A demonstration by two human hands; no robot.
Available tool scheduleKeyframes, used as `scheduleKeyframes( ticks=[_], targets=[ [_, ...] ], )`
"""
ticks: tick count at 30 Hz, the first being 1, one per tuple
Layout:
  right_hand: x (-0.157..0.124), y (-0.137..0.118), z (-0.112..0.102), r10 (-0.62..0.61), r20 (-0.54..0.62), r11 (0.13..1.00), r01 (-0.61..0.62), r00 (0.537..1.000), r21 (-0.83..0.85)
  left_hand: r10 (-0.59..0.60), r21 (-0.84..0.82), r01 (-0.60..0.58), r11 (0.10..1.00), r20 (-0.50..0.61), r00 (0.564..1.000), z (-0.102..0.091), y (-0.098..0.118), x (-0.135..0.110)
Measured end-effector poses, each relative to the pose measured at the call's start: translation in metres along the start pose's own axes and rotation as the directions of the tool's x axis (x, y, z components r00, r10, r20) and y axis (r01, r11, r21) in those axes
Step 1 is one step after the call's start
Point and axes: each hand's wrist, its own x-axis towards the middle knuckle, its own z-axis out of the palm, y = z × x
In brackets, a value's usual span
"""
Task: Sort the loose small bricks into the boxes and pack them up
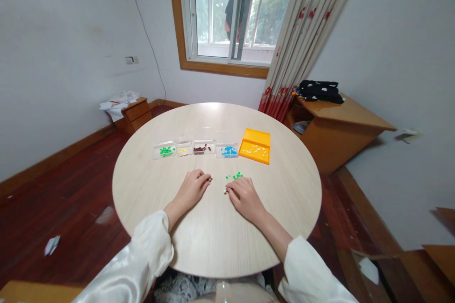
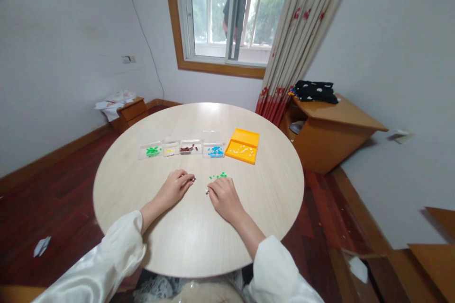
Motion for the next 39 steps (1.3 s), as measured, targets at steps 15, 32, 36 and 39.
scheduleKeyframes(
  ticks=[15, 32, 36, 39],
  targets=[
    [0.0, 0.0, -0.019, 0.143, -0.122, 0.976, -0.119, 0.982, 0.184, -0.024, 0.02, 0.023, 1.0, 0.061, 0.998, 0.0, 0.003, 0.008],
    [-0.001, -0.003, -0.024, 0.166, -0.115, 0.959, -0.134, 0.979, 0.25, 0.004, 0.019, -0.005, 1.0, 0.07, 0.998, 0.001, 0.007, 0.012],
    [-0.002, -0.001, -0.022, 0.168, -0.098, 0.957, -0.138, 0.981, 0.256, 0.006, -0.032, -0.006, 0.999, 0.008, 1.0, 0.001, 0.008, 0.009],
    [-0.002, 0.0, -0.021, 0.166, -0.088, 0.956, -0.138, 0.982, 0.259, 0.001, -0.053, -0.004, 0.999, -0.071, 0.997, -0.002, 0.011, 0.009]
  ],
)
